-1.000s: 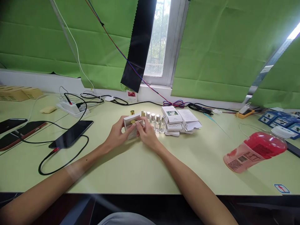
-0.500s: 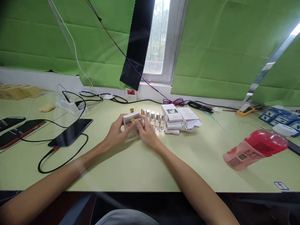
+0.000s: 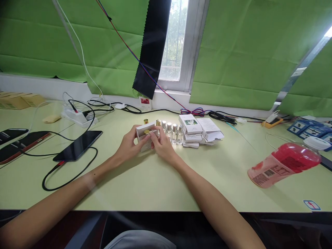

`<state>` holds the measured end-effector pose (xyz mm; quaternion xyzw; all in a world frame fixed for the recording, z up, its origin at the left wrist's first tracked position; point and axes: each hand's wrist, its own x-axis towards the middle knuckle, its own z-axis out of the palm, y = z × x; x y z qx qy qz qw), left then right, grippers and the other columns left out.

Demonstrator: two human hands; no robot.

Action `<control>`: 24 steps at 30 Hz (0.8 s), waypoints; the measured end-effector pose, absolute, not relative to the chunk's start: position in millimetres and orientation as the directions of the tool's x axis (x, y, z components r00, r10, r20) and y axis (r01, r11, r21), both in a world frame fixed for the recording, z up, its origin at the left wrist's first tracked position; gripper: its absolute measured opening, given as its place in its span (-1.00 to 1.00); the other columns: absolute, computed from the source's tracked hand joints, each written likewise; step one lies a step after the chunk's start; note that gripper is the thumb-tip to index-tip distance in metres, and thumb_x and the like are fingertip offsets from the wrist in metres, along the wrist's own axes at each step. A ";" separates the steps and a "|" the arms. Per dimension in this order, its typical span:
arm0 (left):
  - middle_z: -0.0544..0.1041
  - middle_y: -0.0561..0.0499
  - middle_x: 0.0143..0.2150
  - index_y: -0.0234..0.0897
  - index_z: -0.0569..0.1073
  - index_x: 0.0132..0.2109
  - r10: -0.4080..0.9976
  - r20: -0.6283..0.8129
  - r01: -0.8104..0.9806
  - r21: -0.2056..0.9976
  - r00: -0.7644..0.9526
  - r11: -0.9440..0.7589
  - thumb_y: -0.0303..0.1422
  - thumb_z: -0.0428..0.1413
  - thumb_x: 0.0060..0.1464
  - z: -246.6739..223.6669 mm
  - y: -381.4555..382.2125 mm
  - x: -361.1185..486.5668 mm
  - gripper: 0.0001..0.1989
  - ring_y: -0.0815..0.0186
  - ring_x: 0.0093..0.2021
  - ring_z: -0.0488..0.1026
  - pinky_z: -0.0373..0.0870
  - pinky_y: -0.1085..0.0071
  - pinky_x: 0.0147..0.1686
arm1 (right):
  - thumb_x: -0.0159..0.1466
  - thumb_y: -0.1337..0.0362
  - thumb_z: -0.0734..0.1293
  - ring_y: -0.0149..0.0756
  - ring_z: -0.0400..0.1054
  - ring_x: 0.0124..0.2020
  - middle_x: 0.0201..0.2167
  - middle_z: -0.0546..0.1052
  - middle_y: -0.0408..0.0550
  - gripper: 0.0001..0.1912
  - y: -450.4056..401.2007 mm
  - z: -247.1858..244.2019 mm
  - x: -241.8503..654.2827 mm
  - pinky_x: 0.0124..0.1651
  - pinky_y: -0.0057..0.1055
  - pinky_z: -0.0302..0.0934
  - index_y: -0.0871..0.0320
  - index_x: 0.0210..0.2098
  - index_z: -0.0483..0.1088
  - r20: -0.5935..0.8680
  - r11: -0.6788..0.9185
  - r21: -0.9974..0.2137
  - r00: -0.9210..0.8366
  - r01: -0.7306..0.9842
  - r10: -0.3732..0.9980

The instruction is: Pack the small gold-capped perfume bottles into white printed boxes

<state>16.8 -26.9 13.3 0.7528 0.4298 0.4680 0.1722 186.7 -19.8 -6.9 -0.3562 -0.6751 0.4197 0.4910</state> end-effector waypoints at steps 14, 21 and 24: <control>0.56 -0.03 -0.15 -0.18 0.37 0.02 0.815 0.528 0.480 0.665 0.239 -0.571 -0.03 0.09 0.28 14.8 -26.3 14.4 -0.64 0.23 -0.21 0.49 0.41 0.31 -0.25 | 0.45 -0.11 0.15 -0.36 0.29 -0.58 -0.59 0.36 -0.28 -0.58 -21.7 -3.9 188.6 -0.50 -0.45 0.15 0.02 0.11 0.21 0.364 0.405 -0.908 -0.278 0.105 0.889; 0.55 -0.01 -0.18 -0.18 0.36 0.00 0.822 0.518 0.495 0.664 0.236 -0.560 -0.02 0.09 0.27 16.8 -27.6 14.7 -0.64 0.24 -0.24 0.49 0.42 0.30 -0.25 | 0.45 -0.10 0.15 -0.34 0.32 -0.56 -0.57 0.37 -0.26 -0.60 -20.8 -3.9 188.9 -0.47 -0.42 0.18 0.02 0.10 0.20 0.365 0.411 -0.903 -0.282 0.122 0.887; 0.55 -0.01 -0.20 -0.18 0.37 0.00 0.824 0.517 0.495 0.666 0.233 -0.558 -0.01 0.10 0.27 17.2 -27.8 14.8 -0.64 0.25 -0.24 0.49 0.41 0.30 -0.26 | 0.45 -0.10 0.15 -0.34 0.32 -0.57 -0.57 0.37 -0.26 -0.60 -20.3 -4.6 188.9 -0.47 -0.41 0.19 0.02 0.10 0.20 0.369 0.415 -0.901 -0.280 0.125 0.886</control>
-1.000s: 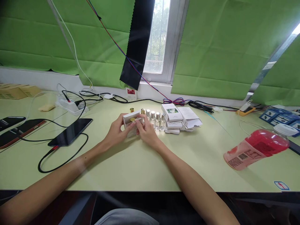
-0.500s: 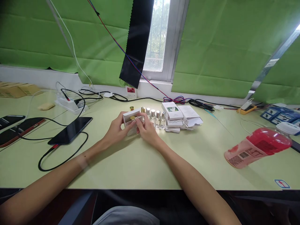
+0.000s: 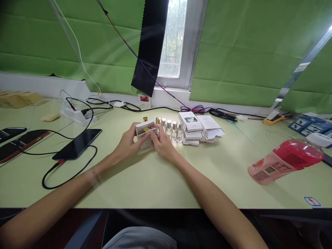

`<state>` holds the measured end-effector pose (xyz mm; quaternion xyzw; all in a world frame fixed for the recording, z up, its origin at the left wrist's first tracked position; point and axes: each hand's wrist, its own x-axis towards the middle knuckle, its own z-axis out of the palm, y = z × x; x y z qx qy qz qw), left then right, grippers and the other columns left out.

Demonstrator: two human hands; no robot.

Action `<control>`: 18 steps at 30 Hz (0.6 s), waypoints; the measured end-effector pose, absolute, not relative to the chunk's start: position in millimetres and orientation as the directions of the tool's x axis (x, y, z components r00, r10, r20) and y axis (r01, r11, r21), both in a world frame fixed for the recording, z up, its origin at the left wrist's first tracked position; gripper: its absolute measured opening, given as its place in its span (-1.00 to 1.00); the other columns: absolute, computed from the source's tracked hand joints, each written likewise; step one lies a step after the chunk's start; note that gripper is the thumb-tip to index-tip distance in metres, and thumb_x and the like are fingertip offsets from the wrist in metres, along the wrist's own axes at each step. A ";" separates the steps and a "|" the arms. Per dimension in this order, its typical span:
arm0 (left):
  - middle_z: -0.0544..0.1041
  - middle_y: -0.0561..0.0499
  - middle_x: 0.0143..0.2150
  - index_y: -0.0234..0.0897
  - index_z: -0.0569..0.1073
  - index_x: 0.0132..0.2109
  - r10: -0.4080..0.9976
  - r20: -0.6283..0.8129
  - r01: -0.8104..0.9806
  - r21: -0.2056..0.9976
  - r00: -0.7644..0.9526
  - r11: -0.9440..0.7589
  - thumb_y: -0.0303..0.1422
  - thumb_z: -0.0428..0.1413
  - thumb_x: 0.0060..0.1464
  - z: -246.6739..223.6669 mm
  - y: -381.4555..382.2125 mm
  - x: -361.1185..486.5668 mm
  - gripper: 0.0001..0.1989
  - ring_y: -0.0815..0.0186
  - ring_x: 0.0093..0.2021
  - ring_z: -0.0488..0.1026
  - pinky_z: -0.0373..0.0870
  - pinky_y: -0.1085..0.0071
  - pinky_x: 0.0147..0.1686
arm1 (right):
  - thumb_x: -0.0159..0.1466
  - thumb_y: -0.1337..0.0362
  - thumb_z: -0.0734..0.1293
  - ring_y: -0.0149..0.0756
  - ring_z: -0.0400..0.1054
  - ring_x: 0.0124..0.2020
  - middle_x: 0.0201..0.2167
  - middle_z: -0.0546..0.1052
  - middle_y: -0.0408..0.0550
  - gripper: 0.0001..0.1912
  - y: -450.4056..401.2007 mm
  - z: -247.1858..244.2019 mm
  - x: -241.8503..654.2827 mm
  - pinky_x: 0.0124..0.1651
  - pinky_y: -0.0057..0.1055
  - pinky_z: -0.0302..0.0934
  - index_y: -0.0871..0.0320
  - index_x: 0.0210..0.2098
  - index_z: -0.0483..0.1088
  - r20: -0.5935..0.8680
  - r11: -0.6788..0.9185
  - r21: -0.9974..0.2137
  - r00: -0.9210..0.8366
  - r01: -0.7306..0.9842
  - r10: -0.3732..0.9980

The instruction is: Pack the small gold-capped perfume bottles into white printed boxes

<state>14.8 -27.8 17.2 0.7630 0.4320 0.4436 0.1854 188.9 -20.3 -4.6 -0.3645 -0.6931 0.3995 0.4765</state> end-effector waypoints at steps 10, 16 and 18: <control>0.55 -0.02 -0.18 -0.18 0.36 0.01 0.821 0.517 0.490 0.666 0.242 -0.563 -0.01 0.09 0.28 16.0 -27.0 13.9 -0.64 0.24 -0.22 0.50 0.43 0.29 -0.24 | 0.46 -0.06 0.15 -0.35 0.32 -0.57 -0.58 0.37 -0.27 -0.63 -20.5 -4.3 188.8 -0.45 -0.41 0.20 0.02 0.11 0.20 0.368 0.415 -0.900 -0.280 0.130 0.887; 0.55 -0.04 -0.16 -0.18 0.37 0.02 0.816 0.523 0.486 0.662 0.246 -0.570 -0.01 0.09 0.27 16.5 -27.0 14.1 -0.63 0.22 -0.22 0.50 0.44 0.26 -0.24 | 0.46 -0.08 0.14 -0.34 0.33 -0.56 -0.58 0.36 -0.26 -0.61 -20.7 -4.0 189.0 -0.45 -0.40 0.21 0.02 0.10 0.20 0.371 0.420 -0.897 -0.282 0.136 0.885; 0.56 -0.04 -0.16 -0.17 0.37 0.02 0.816 0.524 0.482 0.664 0.245 -0.572 -0.01 0.09 0.27 16.8 -27.3 14.3 -0.64 0.22 -0.21 0.50 0.44 0.27 -0.24 | 0.46 -0.07 0.14 -0.33 0.32 -0.56 -0.58 0.36 -0.27 -0.62 -20.5 -4.1 189.1 -0.46 -0.40 0.20 0.03 0.10 0.20 0.373 0.422 -0.896 -0.284 0.136 0.883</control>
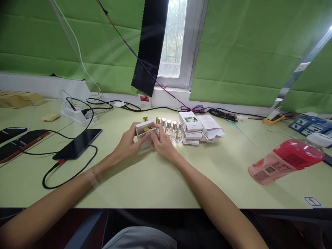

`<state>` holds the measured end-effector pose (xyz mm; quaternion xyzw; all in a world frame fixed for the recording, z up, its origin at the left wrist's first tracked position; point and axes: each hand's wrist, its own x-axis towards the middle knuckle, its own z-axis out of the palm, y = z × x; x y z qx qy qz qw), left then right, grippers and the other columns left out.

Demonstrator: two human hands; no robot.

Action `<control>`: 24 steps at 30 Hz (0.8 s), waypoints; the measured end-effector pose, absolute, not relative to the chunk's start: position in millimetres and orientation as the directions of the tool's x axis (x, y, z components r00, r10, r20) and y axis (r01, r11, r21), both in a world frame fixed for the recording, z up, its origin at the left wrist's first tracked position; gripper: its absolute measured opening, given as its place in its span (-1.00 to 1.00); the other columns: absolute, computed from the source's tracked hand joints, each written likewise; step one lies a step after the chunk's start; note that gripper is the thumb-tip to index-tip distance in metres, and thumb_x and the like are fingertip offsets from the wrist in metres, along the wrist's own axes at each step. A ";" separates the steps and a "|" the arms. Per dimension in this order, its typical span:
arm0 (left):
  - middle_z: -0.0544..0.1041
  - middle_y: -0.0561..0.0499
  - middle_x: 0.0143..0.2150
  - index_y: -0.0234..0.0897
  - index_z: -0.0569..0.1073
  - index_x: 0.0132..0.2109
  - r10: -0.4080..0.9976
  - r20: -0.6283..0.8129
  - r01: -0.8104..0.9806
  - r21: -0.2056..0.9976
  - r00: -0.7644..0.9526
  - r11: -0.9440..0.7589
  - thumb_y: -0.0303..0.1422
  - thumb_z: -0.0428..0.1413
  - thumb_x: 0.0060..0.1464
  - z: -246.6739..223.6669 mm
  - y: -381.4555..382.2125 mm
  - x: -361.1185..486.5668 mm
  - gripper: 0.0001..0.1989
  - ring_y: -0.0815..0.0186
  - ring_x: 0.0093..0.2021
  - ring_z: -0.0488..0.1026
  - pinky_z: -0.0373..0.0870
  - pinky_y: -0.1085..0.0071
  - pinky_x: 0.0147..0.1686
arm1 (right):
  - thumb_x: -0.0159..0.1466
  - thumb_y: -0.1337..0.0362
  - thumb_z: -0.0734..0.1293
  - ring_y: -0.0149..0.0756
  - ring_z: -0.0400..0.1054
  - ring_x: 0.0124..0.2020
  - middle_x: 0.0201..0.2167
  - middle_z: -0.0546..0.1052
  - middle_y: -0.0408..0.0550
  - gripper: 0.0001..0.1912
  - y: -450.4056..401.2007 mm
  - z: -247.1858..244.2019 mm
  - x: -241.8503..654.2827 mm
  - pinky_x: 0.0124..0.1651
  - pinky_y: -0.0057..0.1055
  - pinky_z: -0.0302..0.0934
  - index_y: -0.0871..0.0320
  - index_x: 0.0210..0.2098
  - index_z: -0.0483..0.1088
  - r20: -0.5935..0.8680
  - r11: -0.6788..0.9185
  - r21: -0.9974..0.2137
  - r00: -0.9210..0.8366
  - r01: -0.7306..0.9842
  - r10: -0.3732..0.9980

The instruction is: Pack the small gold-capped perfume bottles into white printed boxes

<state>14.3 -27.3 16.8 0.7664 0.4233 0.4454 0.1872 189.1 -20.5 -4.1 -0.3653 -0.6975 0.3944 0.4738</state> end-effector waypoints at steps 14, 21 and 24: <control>0.57 -0.04 -0.13 -0.17 0.35 0.04 0.814 0.525 0.488 0.659 0.247 -0.573 -0.03 0.12 0.26 17.8 -27.5 14.3 -0.63 0.21 -0.18 0.52 0.45 0.27 -0.19 | 0.47 -0.07 0.14 -0.33 0.32 -0.56 -0.58 0.36 -0.27 -0.60 -19.7 -5.6 189.6 -0.45 -0.40 0.19 0.04 0.12 0.19 0.378 0.428 -0.892 -0.281 0.144 0.882; 0.58 -0.06 -0.08 -0.16 0.31 0.09 0.838 0.476 0.514 0.664 0.268 -0.542 0.00 0.11 0.25 19.7 -27.1 12.9 -0.57 0.18 -0.15 0.53 0.46 0.26 -0.17 | 0.48 -0.01 0.14 -0.33 0.32 -0.54 -0.57 0.39 -0.26 -0.65 -20.2 -5.2 189.6 -0.42 -0.40 0.20 0.03 0.13 0.18 0.374 0.427 -0.892 -0.288 0.147 0.882; 0.59 -0.08 -0.04 -0.17 0.29 0.10 0.846 0.449 0.515 0.673 0.287 -0.531 0.01 0.10 0.25 20.6 -26.1 11.8 -0.55 0.17 -0.11 0.55 0.45 0.28 -0.16 | 0.48 0.00 0.14 -0.33 0.32 -0.55 -0.57 0.39 -0.26 -0.66 -20.1 -5.2 189.4 -0.43 -0.40 0.20 0.03 0.13 0.18 0.373 0.428 -0.890 -0.288 0.159 0.882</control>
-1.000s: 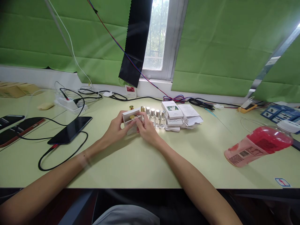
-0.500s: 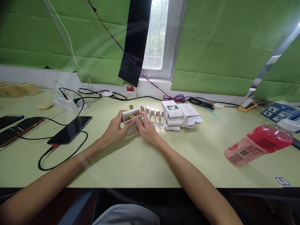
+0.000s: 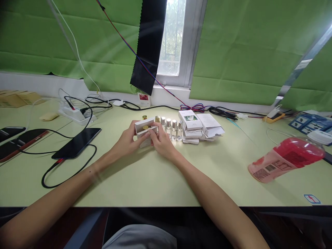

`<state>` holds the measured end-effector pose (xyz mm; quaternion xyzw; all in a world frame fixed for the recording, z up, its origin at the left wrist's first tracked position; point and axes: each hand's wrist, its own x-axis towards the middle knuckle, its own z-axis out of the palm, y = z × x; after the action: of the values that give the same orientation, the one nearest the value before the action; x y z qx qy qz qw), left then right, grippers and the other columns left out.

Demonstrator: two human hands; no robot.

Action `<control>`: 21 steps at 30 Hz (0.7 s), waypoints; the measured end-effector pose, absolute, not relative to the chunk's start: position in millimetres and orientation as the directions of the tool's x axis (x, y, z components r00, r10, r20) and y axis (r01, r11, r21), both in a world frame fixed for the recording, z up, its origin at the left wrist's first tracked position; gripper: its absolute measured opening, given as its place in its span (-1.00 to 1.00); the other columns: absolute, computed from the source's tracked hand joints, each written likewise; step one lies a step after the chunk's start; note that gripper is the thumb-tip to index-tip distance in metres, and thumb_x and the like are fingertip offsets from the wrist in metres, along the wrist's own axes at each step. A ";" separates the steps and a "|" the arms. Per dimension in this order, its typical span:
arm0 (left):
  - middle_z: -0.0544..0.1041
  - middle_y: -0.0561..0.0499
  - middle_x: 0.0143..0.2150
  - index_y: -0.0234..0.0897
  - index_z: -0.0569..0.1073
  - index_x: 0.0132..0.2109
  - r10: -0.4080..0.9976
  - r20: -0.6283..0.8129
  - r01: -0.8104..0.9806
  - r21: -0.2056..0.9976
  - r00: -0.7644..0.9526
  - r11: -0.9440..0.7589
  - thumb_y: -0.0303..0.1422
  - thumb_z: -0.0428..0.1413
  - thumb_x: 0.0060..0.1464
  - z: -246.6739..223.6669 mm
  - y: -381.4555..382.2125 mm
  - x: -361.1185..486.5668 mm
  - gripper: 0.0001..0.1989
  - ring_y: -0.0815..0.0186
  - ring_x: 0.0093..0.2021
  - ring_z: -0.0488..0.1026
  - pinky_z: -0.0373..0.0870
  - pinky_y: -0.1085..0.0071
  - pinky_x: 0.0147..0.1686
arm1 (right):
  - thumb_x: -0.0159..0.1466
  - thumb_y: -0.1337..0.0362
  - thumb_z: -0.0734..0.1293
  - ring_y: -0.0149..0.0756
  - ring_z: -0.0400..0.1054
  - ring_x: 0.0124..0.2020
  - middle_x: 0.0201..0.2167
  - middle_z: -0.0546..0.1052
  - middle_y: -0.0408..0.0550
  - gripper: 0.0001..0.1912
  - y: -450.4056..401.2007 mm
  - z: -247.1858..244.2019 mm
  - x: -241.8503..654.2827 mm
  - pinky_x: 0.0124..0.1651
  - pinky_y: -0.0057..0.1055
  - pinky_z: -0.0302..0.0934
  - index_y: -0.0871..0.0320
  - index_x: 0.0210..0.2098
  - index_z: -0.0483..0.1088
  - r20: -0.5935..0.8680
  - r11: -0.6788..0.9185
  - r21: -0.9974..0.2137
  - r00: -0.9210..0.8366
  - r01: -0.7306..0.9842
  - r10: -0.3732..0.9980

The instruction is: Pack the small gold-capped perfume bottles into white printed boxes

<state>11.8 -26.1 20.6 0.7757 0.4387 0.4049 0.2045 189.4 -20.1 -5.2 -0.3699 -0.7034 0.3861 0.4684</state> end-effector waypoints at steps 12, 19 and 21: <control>0.57 -0.06 0.00 -0.17 0.25 0.11 0.859 0.404 0.551 0.660 0.314 -0.511 0.03 0.07 0.26 24.5 -27.3 10.3 -0.55 0.16 -0.10 0.54 0.44 0.30 -0.22 | 0.48 0.01 0.13 -0.34 0.28 -0.56 -0.57 0.38 -0.26 -0.65 -21.9 -4.5 190.3 -0.43 -0.39 0.20 0.02 0.15 0.16 0.375 0.434 -0.886 -0.297 0.165 0.878; 0.58 -0.09 0.00 -0.17 0.27 0.12 0.855 0.415 0.544 0.660 0.310 -0.518 0.02 0.08 0.25 24.4 -27.9 10.6 -0.54 0.13 -0.11 0.55 0.46 0.27 -0.24 | 0.48 0.00 0.13 -0.32 0.31 -0.55 -0.56 0.38 -0.25 -0.64 -21.3 -5.2 190.2 -0.42 -0.37 0.22 0.02 0.16 0.16 0.369 0.429 -0.888 -0.296 0.168 0.881; 0.58 -0.08 0.01 -0.16 0.27 0.12 0.855 0.416 0.535 0.667 0.310 -0.518 0.02 0.08 0.25 24.9 -28.6 10.8 -0.54 0.13 -0.09 0.55 0.46 0.28 -0.22 | 0.48 -0.02 0.12 -0.31 0.32 -0.55 -0.56 0.38 -0.25 -0.62 -20.9 -5.0 190.1 -0.42 -0.36 0.23 0.02 0.16 0.16 0.372 0.432 -0.886 -0.298 0.168 0.879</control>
<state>10.8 -28.6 24.9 0.7819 0.4445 0.3842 0.2083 190.1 -20.9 -5.0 -0.3698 -0.7081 0.3840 0.4629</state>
